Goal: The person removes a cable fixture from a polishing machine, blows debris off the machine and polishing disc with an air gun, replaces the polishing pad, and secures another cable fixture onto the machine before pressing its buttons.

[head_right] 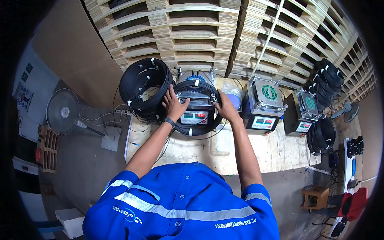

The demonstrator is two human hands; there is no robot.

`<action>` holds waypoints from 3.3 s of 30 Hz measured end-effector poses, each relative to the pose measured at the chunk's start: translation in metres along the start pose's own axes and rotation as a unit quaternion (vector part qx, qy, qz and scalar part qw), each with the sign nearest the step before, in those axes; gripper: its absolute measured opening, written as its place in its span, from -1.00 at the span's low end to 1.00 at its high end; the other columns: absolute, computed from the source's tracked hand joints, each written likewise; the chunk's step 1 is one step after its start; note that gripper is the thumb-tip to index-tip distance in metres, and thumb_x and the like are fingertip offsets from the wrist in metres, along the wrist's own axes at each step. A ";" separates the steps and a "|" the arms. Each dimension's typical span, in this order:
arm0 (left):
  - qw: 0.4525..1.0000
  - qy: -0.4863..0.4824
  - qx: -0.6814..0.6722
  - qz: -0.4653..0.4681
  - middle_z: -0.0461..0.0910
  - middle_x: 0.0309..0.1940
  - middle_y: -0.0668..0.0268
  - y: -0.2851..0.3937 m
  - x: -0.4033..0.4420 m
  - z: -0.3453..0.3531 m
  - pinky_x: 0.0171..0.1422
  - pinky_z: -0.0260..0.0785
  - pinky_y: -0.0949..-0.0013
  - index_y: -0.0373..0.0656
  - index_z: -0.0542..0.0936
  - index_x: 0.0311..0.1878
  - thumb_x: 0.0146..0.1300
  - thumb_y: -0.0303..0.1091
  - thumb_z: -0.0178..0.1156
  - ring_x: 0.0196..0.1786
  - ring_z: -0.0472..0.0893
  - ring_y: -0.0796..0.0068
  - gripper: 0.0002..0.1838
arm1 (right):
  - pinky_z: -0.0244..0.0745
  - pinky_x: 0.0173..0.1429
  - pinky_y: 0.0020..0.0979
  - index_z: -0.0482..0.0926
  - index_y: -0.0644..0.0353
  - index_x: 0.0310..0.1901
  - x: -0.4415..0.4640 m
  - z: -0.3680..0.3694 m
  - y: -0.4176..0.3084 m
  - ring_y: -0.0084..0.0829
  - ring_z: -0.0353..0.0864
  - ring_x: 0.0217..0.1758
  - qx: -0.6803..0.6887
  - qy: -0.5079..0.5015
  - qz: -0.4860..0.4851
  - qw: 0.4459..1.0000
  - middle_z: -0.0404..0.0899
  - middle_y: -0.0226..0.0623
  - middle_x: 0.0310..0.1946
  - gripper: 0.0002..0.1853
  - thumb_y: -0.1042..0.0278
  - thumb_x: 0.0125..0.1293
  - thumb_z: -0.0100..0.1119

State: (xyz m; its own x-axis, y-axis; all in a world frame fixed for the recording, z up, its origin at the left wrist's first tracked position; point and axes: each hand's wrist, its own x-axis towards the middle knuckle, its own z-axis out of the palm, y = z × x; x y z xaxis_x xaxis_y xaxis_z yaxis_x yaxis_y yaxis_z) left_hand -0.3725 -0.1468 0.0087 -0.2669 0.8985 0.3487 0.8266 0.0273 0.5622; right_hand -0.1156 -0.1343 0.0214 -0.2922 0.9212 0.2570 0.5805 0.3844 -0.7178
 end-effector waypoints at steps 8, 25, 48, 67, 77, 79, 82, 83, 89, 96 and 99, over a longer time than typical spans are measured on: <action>0.988 -0.010 -0.121 0.091 0.19 0.41 -0.17 -0.029 -0.006 -0.010 0.53 -0.03 -0.11 -0.22 -0.06 0.55 0.01 -0.25 0.40 0.45 0.20 -0.16 0.10 | 0.17 0.52 -0.18 0.03 0.24 0.50 -0.015 0.030 0.009 0.07 0.25 0.46 -0.055 0.104 -0.061 0.991 0.24 0.12 0.40 -0.05 0.55 0.11 0.37; 0.938 -0.115 -0.301 0.129 0.37 0.41 0.09 -0.077 0.000 -0.038 0.50 0.20 0.27 -0.20 0.21 0.47 0.33 -0.49 0.19 0.47 0.35 0.14 -0.34 | 0.20 0.49 -0.22 0.07 0.23 0.50 -0.019 0.034 -0.004 0.05 0.31 0.43 0.003 0.100 0.047 0.994 0.30 0.15 0.35 -0.08 0.58 0.09 0.30; 0.986 0.001 -0.151 0.077 -0.07 0.55 -0.18 -0.057 -0.066 -0.009 0.63 -0.09 0.12 -0.20 -0.22 0.59 0.25 -0.45 0.22 0.59 0.02 -0.10 -0.01 | 0.18 0.40 -0.04 0.38 0.28 0.25 -0.086 0.077 -0.043 0.08 0.33 0.32 -0.089 0.265 -0.060 0.958 0.41 0.08 0.18 -0.46 0.50 0.20 0.21; 0.995 -0.001 -0.047 0.088 -0.23 0.60 -0.07 -0.062 -0.096 0.004 0.67 -0.21 0.04 -0.26 -0.19 0.58 0.17 -0.47 0.23 0.62 -0.13 -0.08 0.02 | 0.32 0.05 -0.04 0.26 0.10 0.45 -0.105 0.137 -0.015 -0.17 0.34 0.21 -0.374 -0.101 0.036 0.921 0.50 -0.30 0.10 -0.19 0.14 0.11 0.24; 0.995 -0.004 -0.052 0.085 -0.23 0.60 -0.04 -0.062 -0.097 0.007 0.66 -0.19 0.04 -0.25 -0.18 0.58 0.17 -0.46 0.24 0.62 -0.12 -0.07 0.02 | 0.34 0.06 0.00 0.25 0.13 0.45 -0.102 0.144 -0.012 -0.17 0.34 0.20 -0.392 -0.115 0.045 0.912 0.48 -0.27 0.09 -0.20 0.14 0.14 0.21; 0.995 -0.006 -0.051 0.082 -0.24 0.60 -0.05 -0.061 -0.096 0.006 0.66 -0.19 0.03 -0.26 -0.18 0.58 0.17 -0.45 0.25 0.62 -0.13 -0.09 0.02 | 0.36 0.04 0.01 0.23 0.15 0.45 -0.101 0.144 -0.014 -0.17 0.34 0.20 -0.398 -0.119 0.046 0.908 0.48 -0.27 0.08 -0.20 0.15 0.14 0.20; 0.996 -0.012 -0.055 0.075 -0.26 0.60 -0.06 -0.056 -0.097 0.003 0.66 -0.19 0.02 -0.27 -0.19 0.58 0.17 -0.43 0.26 0.62 -0.15 -0.12 0.03 | 0.39 0.02 0.03 0.21 0.20 0.46 -0.102 0.145 -0.017 -0.17 0.33 0.20 -0.411 -0.122 0.044 0.902 0.47 -0.26 0.08 -0.19 0.15 0.16 0.18; 0.996 -0.016 -0.060 0.070 -0.27 0.60 -0.06 -0.054 -0.097 0.003 0.66 -0.20 0.01 -0.27 -0.19 0.58 0.17 -0.42 0.26 0.62 -0.16 -0.13 0.04 | 0.41 0.02 0.03 0.20 0.23 0.46 -0.102 0.146 -0.017 -0.17 0.33 0.20 -0.418 -0.120 0.041 0.900 0.46 -0.26 0.07 -0.19 0.16 0.16 0.18; 0.997 -0.008 -0.060 0.056 -0.28 0.60 -0.08 -0.046 -0.100 0.003 0.66 -0.24 -0.02 -0.29 -0.19 0.58 0.16 -0.38 0.28 0.62 -0.19 -0.17 0.05 | 0.44 0.04 0.03 0.17 0.28 0.46 -0.103 0.148 -0.019 -0.16 0.33 0.21 -0.407 -0.117 0.046 0.905 0.44 -0.24 0.08 -0.20 0.18 0.19 0.14; 0.996 -0.017 -0.061 0.066 -0.29 0.60 -0.09 -0.052 -0.104 0.003 0.66 -0.26 0.00 -0.31 -0.20 0.57 0.17 -0.36 0.27 0.62 -0.20 -0.16 0.05 | 0.44 0.03 0.00 0.18 0.27 0.45 -0.104 0.147 -0.020 -0.16 0.34 0.21 -0.400 -0.114 0.048 0.908 0.44 -0.24 0.08 -0.22 0.21 0.19 0.13; 0.996 -0.030 -0.045 0.074 -0.30 0.60 -0.09 -0.056 -0.110 0.003 0.66 -0.25 0.01 -0.32 -0.22 0.57 0.18 -0.36 0.26 0.62 -0.21 -0.15 0.05 | 0.44 0.03 -0.01 0.21 0.26 0.43 -0.104 0.147 -0.018 -0.15 0.34 0.22 -0.397 -0.105 0.041 0.911 0.45 -0.24 0.08 -0.24 0.23 0.18 0.13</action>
State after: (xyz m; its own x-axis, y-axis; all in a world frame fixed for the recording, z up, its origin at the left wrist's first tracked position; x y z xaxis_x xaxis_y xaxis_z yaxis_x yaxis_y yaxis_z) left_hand -0.3878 -0.2462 -0.0630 -0.1136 0.9143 0.3888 0.8056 -0.1443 0.5747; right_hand -0.2074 -0.2460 -0.0881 -0.3130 0.9491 0.0344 0.9495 0.3136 -0.0129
